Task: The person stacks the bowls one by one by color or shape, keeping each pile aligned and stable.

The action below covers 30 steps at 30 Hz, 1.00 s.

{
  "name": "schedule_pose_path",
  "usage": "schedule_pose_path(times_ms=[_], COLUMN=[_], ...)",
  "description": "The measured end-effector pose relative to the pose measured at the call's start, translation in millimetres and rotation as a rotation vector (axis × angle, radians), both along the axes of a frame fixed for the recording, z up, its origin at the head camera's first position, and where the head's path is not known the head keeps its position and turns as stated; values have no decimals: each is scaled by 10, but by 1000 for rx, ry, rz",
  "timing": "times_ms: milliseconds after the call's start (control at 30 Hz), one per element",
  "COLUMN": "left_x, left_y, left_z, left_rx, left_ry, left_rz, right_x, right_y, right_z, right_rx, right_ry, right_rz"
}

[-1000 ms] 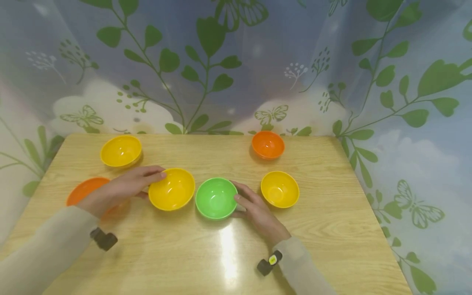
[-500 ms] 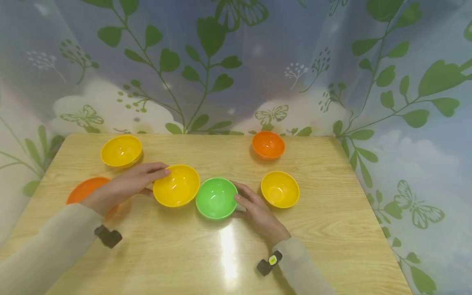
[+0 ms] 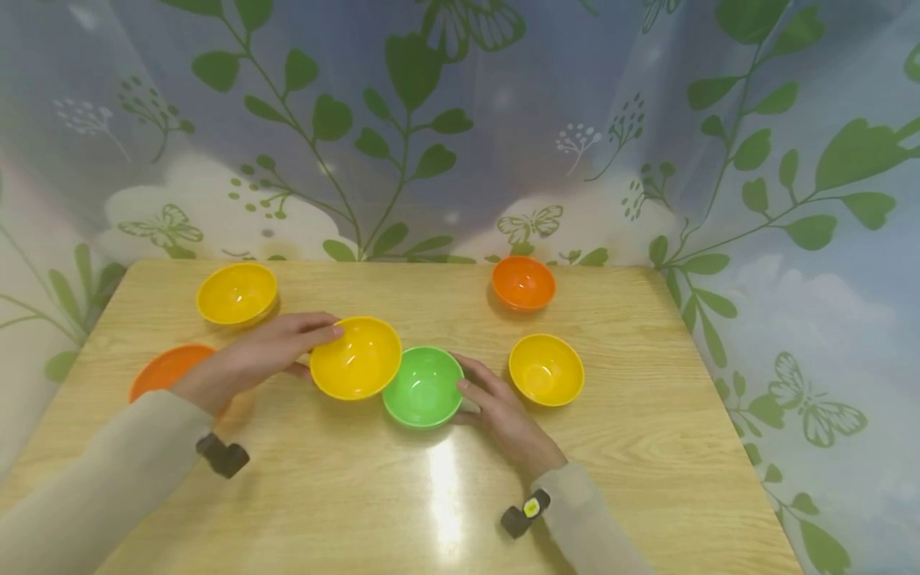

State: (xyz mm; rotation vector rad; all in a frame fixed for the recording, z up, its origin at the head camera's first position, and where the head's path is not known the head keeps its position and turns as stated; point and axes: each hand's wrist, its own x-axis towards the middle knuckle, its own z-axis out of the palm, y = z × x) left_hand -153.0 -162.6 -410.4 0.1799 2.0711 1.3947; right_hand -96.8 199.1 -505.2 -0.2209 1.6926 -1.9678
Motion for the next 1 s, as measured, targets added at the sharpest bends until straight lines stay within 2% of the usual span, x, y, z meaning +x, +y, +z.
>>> schedule_pose_path(times_ms=[400, 767, 1000], left_x=[-28, -11, -24], left_y=[48, 141, 196], left_z=[-14, 25, 5], left_rx=[9, 24, 35], left_ry=[-12, 5, -5], left_rz=[12, -15, -25], right_x=[7, 5, 2], right_y=[-3, -4, 9], right_z=[2, 4, -6], right_rx=[-3, -15, -11], right_ry=[-3, 1, 3], right_rz=[-8, -2, 7])
